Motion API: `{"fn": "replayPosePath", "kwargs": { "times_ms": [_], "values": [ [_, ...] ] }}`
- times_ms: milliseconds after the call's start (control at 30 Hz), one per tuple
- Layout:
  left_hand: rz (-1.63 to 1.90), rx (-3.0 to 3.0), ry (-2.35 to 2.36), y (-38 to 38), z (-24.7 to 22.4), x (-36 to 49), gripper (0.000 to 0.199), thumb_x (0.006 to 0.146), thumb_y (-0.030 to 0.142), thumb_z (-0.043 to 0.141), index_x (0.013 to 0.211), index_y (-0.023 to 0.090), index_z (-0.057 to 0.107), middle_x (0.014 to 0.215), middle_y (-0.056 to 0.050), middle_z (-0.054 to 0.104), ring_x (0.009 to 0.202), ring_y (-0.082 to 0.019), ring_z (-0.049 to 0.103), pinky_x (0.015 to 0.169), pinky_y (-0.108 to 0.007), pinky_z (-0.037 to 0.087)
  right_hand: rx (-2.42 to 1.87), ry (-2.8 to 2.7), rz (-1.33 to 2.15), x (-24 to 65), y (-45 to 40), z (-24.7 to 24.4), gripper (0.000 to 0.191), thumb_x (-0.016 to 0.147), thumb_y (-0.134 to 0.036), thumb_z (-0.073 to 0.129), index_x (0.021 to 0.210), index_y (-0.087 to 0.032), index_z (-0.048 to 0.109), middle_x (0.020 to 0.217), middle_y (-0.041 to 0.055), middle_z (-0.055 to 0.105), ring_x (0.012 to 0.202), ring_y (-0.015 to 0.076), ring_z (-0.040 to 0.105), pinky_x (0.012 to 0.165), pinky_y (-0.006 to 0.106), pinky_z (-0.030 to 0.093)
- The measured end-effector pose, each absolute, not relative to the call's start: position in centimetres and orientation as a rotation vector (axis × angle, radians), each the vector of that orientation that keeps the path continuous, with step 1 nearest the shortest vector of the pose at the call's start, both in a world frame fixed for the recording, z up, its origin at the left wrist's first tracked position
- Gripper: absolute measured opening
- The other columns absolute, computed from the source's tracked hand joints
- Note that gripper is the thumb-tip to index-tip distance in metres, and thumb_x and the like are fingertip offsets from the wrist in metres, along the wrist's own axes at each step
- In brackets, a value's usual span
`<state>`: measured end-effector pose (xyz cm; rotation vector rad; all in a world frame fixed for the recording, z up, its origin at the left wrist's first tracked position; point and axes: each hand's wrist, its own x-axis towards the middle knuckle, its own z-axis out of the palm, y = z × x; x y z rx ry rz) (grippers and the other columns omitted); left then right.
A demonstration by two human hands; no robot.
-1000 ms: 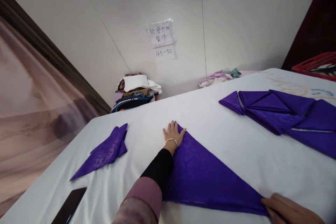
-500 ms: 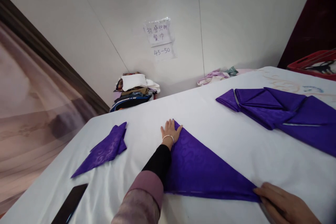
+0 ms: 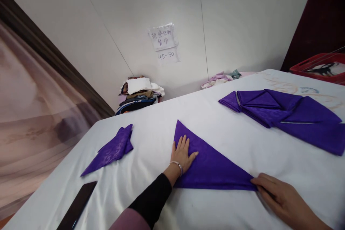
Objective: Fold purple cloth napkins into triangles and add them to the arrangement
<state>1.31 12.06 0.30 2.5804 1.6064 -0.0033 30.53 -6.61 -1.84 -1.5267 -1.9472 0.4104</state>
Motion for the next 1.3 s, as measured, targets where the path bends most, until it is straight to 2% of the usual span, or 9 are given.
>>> {"fn": "replayPosePath", "kwargs": {
  "times_ms": [400, 533, 700, 800, 867, 967, 1067, 1167, 1300],
  "values": [
    [0.075, 2.403, 1.81, 8.3, 0.1, -5.6, 0.062, 0.088, 0.052, 0.032, 0.139, 0.017, 0.028, 0.148, -0.008, 0.022, 0.137, -0.025, 0.013, 0.109, -0.053, 0.012, -1.6, -1.876, 0.514, 30.9, -6.6, -2.5, 0.021, 0.082, -0.032, 0.049, 0.094, -0.025, 0.065, 0.086, 0.0043, 0.067, 0.077, 0.0187, 0.063, 0.068, 0.025, 0.05],
    [0.208, 2.589, 1.498, 4.9, 0.3, -5.7, 0.056, 0.088, 0.048, 0.035, 0.138, 0.023, 0.029, 0.148, -0.008, 0.025, 0.136, -0.024, 0.018, 0.108, -0.052, 0.018, -1.604, -1.809, 0.602, 31.0, -6.5, -2.6, 0.023, 0.081, -0.036, 0.05, 0.092, -0.025, 0.066, 0.084, 0.0046, 0.067, 0.075, 0.0198, 0.063, 0.068, 0.026, 0.051],
    [0.17, 2.73, 1.186, 2.1, 0.3, -6.2, 0.058, 0.086, 0.048, 0.042, 0.138, 0.025, 0.028, 0.144, -0.006, 0.032, 0.134, -0.025, 0.025, 0.107, -0.055, 0.021, -1.622, -1.636, 0.787, 31.3, -6.2, -1.6, 0.025, 0.075, -0.043, 0.055, 0.083, -0.024, 0.069, 0.083, 0.0049, 0.068, 0.08, 0.0224, 0.062, 0.07, 0.028, 0.05],
    [0.216, 2.749, 1.249, 1.8, 0.4, -6.9, 0.052, 0.088, 0.041, 0.041, 0.136, 0.024, 0.032, 0.141, -0.006, 0.038, 0.132, -0.024, 0.029, 0.108, -0.055, 0.021, -1.69, -1.418, 0.913, 31.4, -6.0, 0.2, 0.03, 0.068, -0.049, 0.059, 0.079, -0.024, 0.071, 0.069, 0.004, 0.066, 0.065, 0.021, 0.06, 0.057, 0.027, 0.049],
    [0.278, 2.772, 1.254, 1.7, 0.5, -7.2, 0.05, 0.088, 0.04, 0.042, 0.135, 0.023, 0.035, 0.139, -0.007, 0.042, 0.13, -0.025, 0.033, 0.108, -0.056, 0.021, -1.704, -1.292, 0.994, 31.2, -5.8, 1.6, 0.034, 0.065, -0.051, 0.06, 0.079, -0.022, 0.071, 0.054, 0.0019, 0.058, 0.052, 0.0177, 0.053, 0.048, 0.027, 0.045],
    [0.416, 2.766, 1.274, 1.3, 0.6, -7.3, 0.043, 0.085, 0.039, 0.048, 0.125, 0.022, 0.048, 0.128, -0.008, 0.053, 0.121, -0.025, 0.045, 0.105, -0.054, 0.026, -1.637, -1.214, 1.086, 30.6, -5.0, 3.9, 0.036, 0.065, -0.051, 0.062, 0.081, -0.02, 0.071, 0.047, -0.0013, 0.048, 0.047, 0.0147, 0.046, 0.047, 0.027, 0.041],
    [0.59, 2.683, 1.328, 0.8, 0.7, -6.9, 0.028, 0.082, 0.03, 0.055, 0.108, 0.02, 0.06, 0.108, -0.007, 0.063, 0.102, -0.022, 0.056, 0.095, -0.047, 0.04, -1.541, -1.197, 1.151, 29.9, -3.1, 6.0, 0.036, 0.065, -0.049, 0.065, 0.084, -0.019, 0.07, 0.052, -0.0005, 0.049, 0.05, 0.0143, 0.046, 0.047, 0.027, 0.039],
    [0.659, 2.631, 1.332, 0.5, 0.8, -6.5, 0.022, 0.08, 0.023, 0.056, 0.101, 0.019, 0.061, 0.095, -0.006, 0.064, 0.089, -0.02, 0.057, 0.081, -0.039, 0.047, -1.451, -1.198, 1.194, 29.1, 0.0, 7.9, 0.036, 0.067, -0.046, 0.066, 0.088, -0.018, 0.069, 0.057, 0.0009, 0.053, 0.053, 0.0143, 0.048, 0.049, 0.028, 0.039],
    [0.641, 2.598, 1.348, 0.3, 1.0, -6.4, 0.017, 0.078, 0.021, 0.057, 0.095, 0.02, 0.061, 0.091, -0.004, 0.062, 0.086, -0.02, 0.055, 0.077, -0.038, 0.046, -1.369, -1.202, 1.271, 27.8, 5.2, 10.4, 0.036, 0.064, -0.037, 0.072, 0.092, -0.016, 0.067, 0.066, 0.0019, 0.058, 0.058, 0.0125, 0.051, 0.054, 0.026, 0.041]
  ]
}}
